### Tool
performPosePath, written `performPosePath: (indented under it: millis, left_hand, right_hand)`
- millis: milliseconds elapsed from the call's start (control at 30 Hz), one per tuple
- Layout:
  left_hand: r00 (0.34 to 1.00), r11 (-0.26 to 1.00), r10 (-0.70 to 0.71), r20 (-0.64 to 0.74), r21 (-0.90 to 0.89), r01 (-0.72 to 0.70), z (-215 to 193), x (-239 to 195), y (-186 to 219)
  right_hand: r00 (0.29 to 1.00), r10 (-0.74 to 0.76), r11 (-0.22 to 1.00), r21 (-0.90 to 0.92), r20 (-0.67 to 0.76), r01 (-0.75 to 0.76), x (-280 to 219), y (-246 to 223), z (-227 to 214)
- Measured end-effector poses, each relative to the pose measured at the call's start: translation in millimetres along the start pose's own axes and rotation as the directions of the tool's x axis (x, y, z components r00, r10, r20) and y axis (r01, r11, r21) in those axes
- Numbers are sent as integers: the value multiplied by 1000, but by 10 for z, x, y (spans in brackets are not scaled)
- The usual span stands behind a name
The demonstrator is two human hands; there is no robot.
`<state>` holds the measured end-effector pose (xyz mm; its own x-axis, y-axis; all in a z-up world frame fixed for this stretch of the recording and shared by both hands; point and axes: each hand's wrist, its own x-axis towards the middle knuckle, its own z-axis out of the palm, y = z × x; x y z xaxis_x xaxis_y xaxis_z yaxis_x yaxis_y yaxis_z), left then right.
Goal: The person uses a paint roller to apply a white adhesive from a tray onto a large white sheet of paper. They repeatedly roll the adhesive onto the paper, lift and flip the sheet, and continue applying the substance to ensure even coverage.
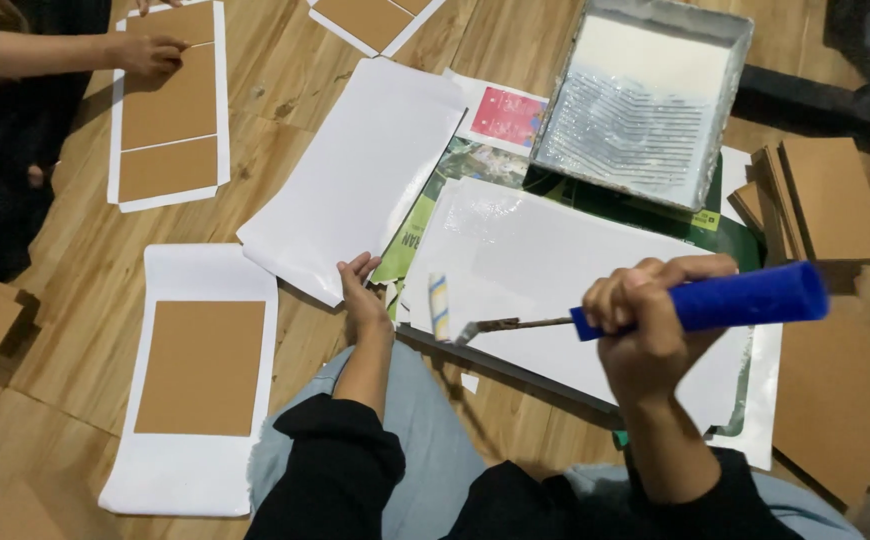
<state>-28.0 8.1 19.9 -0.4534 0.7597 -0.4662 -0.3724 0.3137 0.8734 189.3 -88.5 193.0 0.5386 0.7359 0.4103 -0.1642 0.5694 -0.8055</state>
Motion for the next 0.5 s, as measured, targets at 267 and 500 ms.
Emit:
performPosePath:
  millis: [267,500]
  left_hand:
    - [995,994,83,54,-81,-79,-91,248,-246]
    - [992,994,101,69,-42,-98,-78,232,-233]
  right_hand:
    - [997,-8,999,-48,-80,4,101,56,-214]
    - [993,-43,999,1,-111,43,125,66,153]
